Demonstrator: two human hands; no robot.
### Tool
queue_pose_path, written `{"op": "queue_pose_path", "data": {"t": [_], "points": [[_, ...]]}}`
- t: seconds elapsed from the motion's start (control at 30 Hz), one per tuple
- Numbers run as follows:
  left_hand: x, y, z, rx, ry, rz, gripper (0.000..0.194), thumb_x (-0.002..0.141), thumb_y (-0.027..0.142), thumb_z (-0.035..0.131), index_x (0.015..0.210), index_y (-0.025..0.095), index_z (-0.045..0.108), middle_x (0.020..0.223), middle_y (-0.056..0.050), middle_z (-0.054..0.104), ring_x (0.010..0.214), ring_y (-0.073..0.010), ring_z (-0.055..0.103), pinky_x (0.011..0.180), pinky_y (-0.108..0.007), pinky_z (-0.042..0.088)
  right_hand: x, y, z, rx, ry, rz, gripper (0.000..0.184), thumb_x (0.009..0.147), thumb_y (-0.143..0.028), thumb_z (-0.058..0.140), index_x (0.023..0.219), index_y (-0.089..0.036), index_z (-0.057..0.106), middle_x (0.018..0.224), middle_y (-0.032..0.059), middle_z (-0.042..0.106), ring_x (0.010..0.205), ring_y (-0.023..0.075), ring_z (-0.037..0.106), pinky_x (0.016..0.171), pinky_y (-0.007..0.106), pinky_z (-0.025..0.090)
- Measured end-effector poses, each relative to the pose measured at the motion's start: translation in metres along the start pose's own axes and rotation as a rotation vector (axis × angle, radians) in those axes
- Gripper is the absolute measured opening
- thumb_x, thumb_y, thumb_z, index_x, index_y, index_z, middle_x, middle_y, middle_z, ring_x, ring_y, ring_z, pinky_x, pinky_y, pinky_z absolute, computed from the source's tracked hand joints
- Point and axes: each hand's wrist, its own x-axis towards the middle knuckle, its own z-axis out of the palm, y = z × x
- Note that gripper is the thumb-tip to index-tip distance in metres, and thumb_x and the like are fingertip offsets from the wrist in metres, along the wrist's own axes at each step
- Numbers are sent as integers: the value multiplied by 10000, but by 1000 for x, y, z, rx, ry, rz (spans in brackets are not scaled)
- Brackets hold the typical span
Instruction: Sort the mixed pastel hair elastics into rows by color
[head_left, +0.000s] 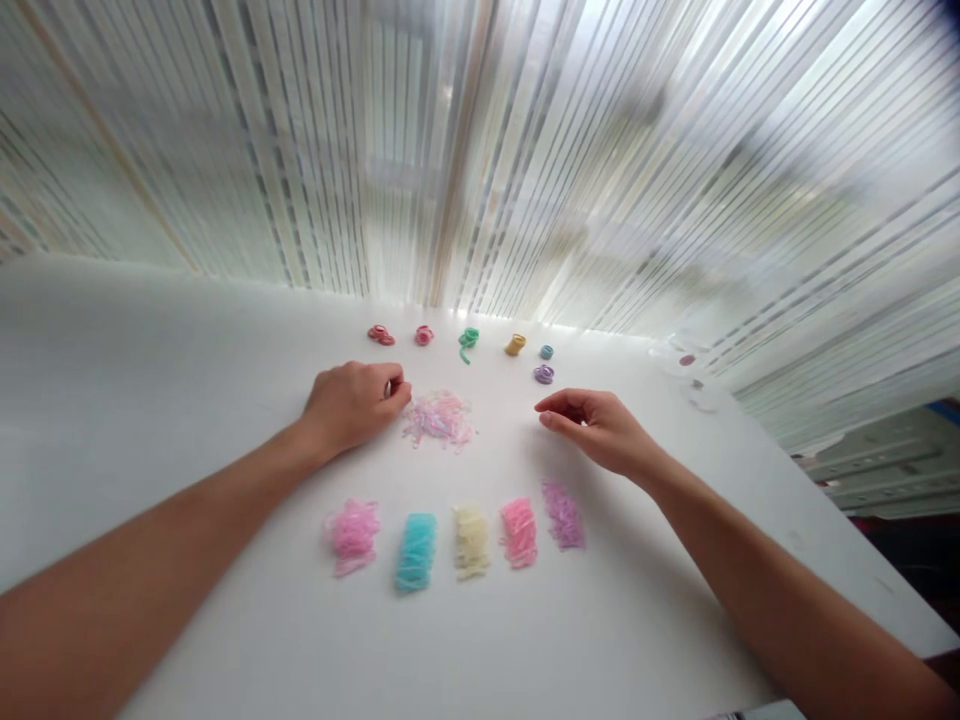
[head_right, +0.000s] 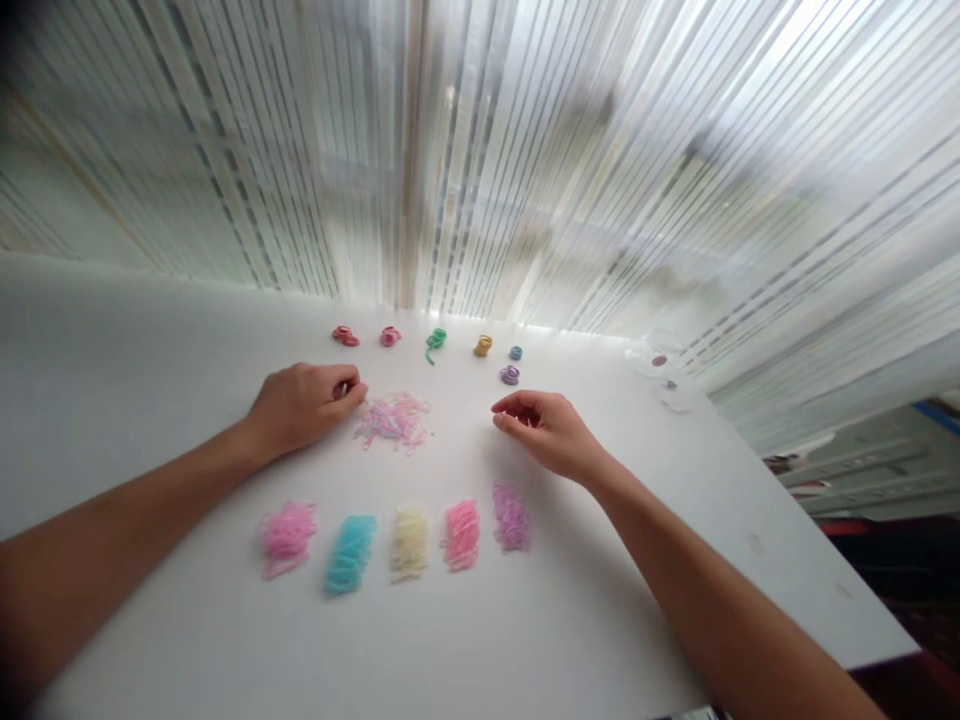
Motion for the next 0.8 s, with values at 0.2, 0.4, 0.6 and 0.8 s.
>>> {"op": "queue_pose_path", "data": {"t": [0.2,0.4,0.6,0.8], "points": [[-1,-4,3,-27,24,21,367,955,482,414,823,252,668,804,-53,740,785,-265,674,622,-351,245,51,-33,19,-5,-37,-137,323,861,-427,718,1004,-156,824,833,75,742,698,165,557,651,329,440],[-2,-3,3,-38,18,14,358,958,480,425,809,251,656,783,-42,730,756,-249,653,622,-339,249,79,-22,52,41,-136,-231,276,833,-309,697,996,-134,835,776,41,678,630,121,498,604,289,393],[-2,0,1,-24,9,-6,354,949,483,437,806,252,664,746,-28,714,705,-228,620,620,-340,254,73,-14,54,2,-200,-404,239,897,-294,696,1050,-175,835,920,56,667,654,110,491,636,292,394],[-4,4,-6,-11,-9,-23,354,933,481,437,808,245,669,758,-28,716,691,-213,593,630,-339,269,74,-17,54,-13,-222,-463,174,918,-254,695,994,-169,826,912,57,662,690,125,508,679,300,400]]}}
